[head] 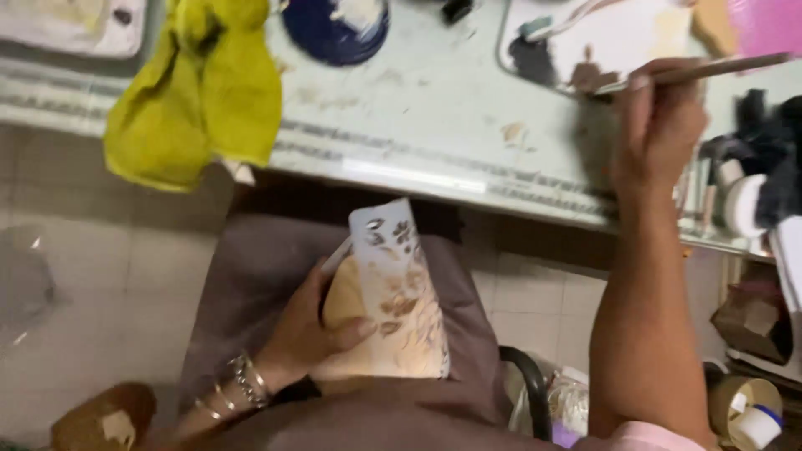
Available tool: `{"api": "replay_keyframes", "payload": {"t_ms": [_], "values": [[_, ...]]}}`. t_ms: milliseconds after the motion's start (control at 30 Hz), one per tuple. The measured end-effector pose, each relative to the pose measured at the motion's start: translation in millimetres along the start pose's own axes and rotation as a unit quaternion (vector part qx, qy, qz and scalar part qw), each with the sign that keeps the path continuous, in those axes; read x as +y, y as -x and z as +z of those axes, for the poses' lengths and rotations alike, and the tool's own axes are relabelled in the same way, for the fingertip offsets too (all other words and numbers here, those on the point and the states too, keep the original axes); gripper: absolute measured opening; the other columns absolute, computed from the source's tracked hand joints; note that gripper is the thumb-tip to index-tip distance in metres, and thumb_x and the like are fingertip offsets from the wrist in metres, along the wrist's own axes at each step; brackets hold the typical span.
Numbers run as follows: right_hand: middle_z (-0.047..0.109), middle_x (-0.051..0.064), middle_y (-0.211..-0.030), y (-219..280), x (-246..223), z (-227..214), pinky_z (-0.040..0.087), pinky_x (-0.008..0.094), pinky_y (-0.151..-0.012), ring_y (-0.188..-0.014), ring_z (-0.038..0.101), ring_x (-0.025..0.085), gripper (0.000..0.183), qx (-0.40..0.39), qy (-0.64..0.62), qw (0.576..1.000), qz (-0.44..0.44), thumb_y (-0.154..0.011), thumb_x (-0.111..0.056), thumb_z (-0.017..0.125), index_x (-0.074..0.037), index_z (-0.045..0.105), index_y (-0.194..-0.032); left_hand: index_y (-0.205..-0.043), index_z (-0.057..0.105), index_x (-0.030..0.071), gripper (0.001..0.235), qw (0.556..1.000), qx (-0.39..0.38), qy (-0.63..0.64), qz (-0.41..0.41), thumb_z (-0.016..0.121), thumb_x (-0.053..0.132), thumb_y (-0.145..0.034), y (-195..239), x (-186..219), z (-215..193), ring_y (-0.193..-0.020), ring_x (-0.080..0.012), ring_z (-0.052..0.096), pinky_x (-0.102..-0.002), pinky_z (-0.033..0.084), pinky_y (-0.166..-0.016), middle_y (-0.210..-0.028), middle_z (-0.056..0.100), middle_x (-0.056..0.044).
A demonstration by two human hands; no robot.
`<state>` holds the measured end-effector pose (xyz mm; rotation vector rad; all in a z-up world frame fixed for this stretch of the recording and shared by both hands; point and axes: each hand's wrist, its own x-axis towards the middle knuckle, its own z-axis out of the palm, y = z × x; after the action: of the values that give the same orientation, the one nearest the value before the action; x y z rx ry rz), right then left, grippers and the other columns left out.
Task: Decorating a gourd by applying a pattern through a stencil using a tool
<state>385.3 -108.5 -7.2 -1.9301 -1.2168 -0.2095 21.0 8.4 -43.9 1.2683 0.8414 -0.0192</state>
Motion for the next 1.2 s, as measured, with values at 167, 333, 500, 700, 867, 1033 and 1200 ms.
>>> {"api": "replay_keyframes", "payload": {"t_ms": [167,333,500,700,867,1033,1200], "values": [[0.038,0.013,-0.073,19.8,-58.0,8.6,0.033,0.033,-0.048,-0.055,0.038,0.02,0.023,0.103,-0.085,0.989,-0.065,-0.106,-0.021,0.042,0.001,0.038,-0.098,-0.125,0.044,0.01,0.086,0.999,-0.003,0.025,0.035,0.068,0.043,-0.05,16.0,4.4,0.4,-0.104,-0.0124,0.054,-0.03,0.046,-0.088,-0.116,0.058,-0.003],[0.038,0.001,-0.069,93.3,-134.1,8.7,0.037,0.023,-0.037,-0.047,0.037,0.01,0.004,0.083,-0.241,0.967,0.032,-0.102,-0.015,0.041,-0.017,0.038,-0.1,-0.125,0.044,0.011,0.087,0.998,-0.016,0.048,0.037,0.068,0.043,-0.048,20.7,11.5,1.3,-0.104,-0.012,0.056,-0.03,0.047,-0.088,-0.116,0.06,-0.003],[0.053,0.01,-0.06,152.2,-184.6,11.0,0.057,0.031,-0.05,-0.049,0.056,0.017,0.021,0.051,-0.27,0.962,0.016,-0.09,-0.023,0.043,-0.004,0.051,-0.091,-0.13,0.04,0.011,0.089,0.996,-0.035,0.03,0.079,0.067,0.043,-0.051,23.9,14.6,0.4,-0.107,-0.0112,0.053,-0.027,0.044,-0.09,-0.12,0.056,-0.001],[0.061,0.015,-0.102,166.9,-190.4,20.5,0.049,0.049,-0.102,-0.09,0.066,0.026,0.012,0.023,-0.388,0.913,0.123,-0.093,-0.005,0.047,-0.011,0.048,-0.104,-0.129,0.041,0.012,0.089,0.993,-0.036,0.111,-0.001,0.07,0.035,-0.048,27.8,14.4,0.2,-0.103,-0.0138,0.058,-0.031,0.05,-0.086,-0.117,0.061,-0.004],[0.032,0.026,-0.137,152.8,-224.2,17.3,0.036,0.046,-0.105,-0.125,0.041,0.033,0.056,-0.147,-0.422,0.866,0.225,-0.074,-0.015,0.065,-0.009,0.027,-0.115,-0.13,0.035,0.008,0.09,0.982,-0.07,0.147,0.099,0.069,0.041,-0.053,36.6,11.2,0.4,-0.102,-0.0185,0.058,-0.034,0.051,-0.085,-0.117,0.058,-0.01],[0.025,0.027,-0.141,151.3,-230.0,22.6,0.027,0.04,-0.107,-0.131,0.031,0.029,0.069,-0.192,-0.408,0.865,0.219,-0.067,-0.019,0.073,-0.007,0.023,-0.113,-0.132,0.033,0.007,0.09,0.981,-0.053,0.094,0.16,0.066,0.047,-0.058,43.9,12.5,-1.2,-0.115,-0.0188,0.05,-0.035,0.042,-0.096,-0.126,0.051,-0.01],[0.022,0.023,-0.145,153.7,-230.9,24.6,0.035,0.04,-0.102,-0.127,0.038,0.028,0.078,-0.152,-0.385,0.879,0.236,-0.06,-0.025,0.076,-0.009,0.023,-0.114,-0.129,0.035,0.006,0.085,0.972,-0.068,0.131,0.181,0.068,0.042,-0.059,45.3,9.8,-0.4,-0.109,-0.017,0.052,-0.034,0.046,-0.091,-0.121,0.054,-0.01]]}}
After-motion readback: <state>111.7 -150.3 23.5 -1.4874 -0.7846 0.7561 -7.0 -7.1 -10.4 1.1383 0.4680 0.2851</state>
